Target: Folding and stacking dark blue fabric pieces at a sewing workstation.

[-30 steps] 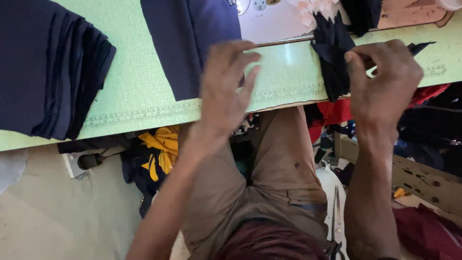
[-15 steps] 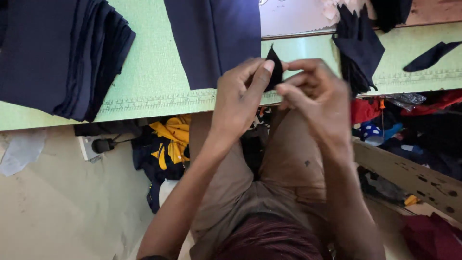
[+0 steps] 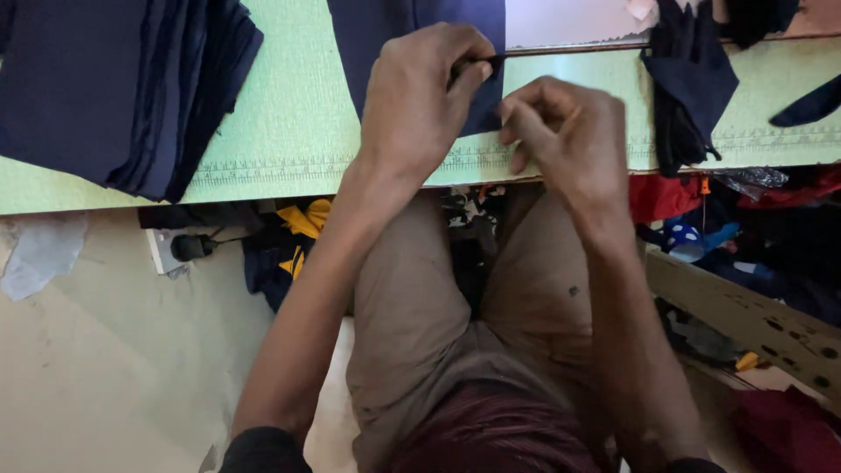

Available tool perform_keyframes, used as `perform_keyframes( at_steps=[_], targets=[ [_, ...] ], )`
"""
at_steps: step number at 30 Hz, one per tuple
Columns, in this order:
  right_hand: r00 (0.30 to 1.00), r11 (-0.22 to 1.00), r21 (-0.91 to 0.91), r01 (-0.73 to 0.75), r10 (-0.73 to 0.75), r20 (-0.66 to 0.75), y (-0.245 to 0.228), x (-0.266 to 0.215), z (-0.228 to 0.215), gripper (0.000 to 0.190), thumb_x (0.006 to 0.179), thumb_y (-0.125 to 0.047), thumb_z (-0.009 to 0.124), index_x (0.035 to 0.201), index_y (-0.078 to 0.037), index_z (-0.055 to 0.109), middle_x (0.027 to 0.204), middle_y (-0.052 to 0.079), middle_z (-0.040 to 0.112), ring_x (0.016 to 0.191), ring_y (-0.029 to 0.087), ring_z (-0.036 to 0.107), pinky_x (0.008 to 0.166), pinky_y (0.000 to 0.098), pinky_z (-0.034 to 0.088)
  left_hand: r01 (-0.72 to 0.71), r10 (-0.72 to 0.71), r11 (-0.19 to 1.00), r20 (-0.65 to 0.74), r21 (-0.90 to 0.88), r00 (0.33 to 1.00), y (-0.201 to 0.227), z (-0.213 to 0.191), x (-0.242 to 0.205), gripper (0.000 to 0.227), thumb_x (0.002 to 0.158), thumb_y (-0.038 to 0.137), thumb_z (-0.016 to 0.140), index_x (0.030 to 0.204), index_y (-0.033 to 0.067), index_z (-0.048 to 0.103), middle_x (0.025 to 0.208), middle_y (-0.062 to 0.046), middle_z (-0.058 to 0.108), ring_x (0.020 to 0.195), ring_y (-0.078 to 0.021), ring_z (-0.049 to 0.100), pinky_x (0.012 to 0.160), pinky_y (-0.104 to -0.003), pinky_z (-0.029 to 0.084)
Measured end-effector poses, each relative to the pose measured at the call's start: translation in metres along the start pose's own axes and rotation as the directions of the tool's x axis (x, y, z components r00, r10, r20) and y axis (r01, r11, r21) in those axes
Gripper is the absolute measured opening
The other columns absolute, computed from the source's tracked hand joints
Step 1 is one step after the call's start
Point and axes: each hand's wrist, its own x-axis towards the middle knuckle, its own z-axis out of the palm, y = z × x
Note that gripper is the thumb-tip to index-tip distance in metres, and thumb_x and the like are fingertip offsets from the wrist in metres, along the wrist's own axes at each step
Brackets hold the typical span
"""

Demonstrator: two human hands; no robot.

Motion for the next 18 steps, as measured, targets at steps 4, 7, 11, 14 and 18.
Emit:
perform_keyframes(
  at_steps=[4,7,11,14,18],
  targets=[
    [0.982,0.953,-0.278,0.121,-0.156,-0.105,0.011,-0.001,-0.014,0.014,0.115,0.000,0.065,0.103,0.002,0.072,0.082,0.010,0.072,0.055,0.013,0.065,0.051,0.0267,0.057,0.013,-0.013,1.000,0.023,0.000,1.000,-0.011,0.014,0.002,0.005,0.088,0.006,0.072,0.089,0.0096,0.069,0.080,-0.004,0.071,0.073,-0.0279,0.068,0.059,-0.043,0.043],
    [0.969,0.940,-0.283,0.190,-0.225,-0.098,0.015,-0.003,-0.019,0.015,0.119,-0.003,0.063,0.106,0.003,0.068,0.086,0.011,0.070,0.061,0.016,0.065,0.059,0.0320,0.058,0.044,-0.043,0.999,0.070,-0.019,0.997,-0.010,0.019,0.002,0.007,0.087,0.008,0.073,0.087,0.0111,0.067,0.074,-0.002,0.069,0.066,-0.0229,0.063,0.056,-0.042,0.040],
    [0.964,0.937,-0.267,0.227,-0.255,-0.075,0.019,-0.004,-0.023,0.020,0.120,-0.010,0.062,0.107,0.004,0.068,0.088,0.013,0.071,0.063,0.016,0.067,0.060,0.0295,0.056,0.079,-0.051,0.983,0.169,-0.163,0.984,0.005,0.008,0.003,0.011,0.090,0.000,0.074,0.088,0.0070,0.066,0.075,-0.003,0.071,0.065,-0.0140,0.061,0.056,-0.033,0.043],
    [0.975,0.953,-0.240,0.187,-0.211,-0.076,0.025,-0.001,-0.022,0.014,0.115,0.001,0.066,0.102,0.005,0.067,0.082,0.012,0.070,0.058,0.013,0.061,0.054,0.0265,0.050,0.086,-0.094,0.995,0.164,0.054,0.982,-0.010,0.016,0.004,0.019,0.084,0.009,0.081,0.094,0.0121,0.065,0.076,-0.004,0.076,0.068,-0.0281,0.074,0.054,-0.043,0.048],
    [0.976,0.947,-0.269,0.177,-0.204,-0.075,0.022,0.000,-0.019,0.011,0.113,-0.001,0.066,0.105,0.005,0.069,0.081,0.013,0.071,0.057,0.014,0.062,0.053,0.0259,0.052,0.061,-0.113,0.970,0.212,0.236,0.971,0.002,0.013,0.008,0.029,0.089,0.012,0.079,0.108,0.0121,0.058,0.092,-0.012,0.075,0.074,-0.0518,0.064,0.049,-0.058,0.040]
  ],
)
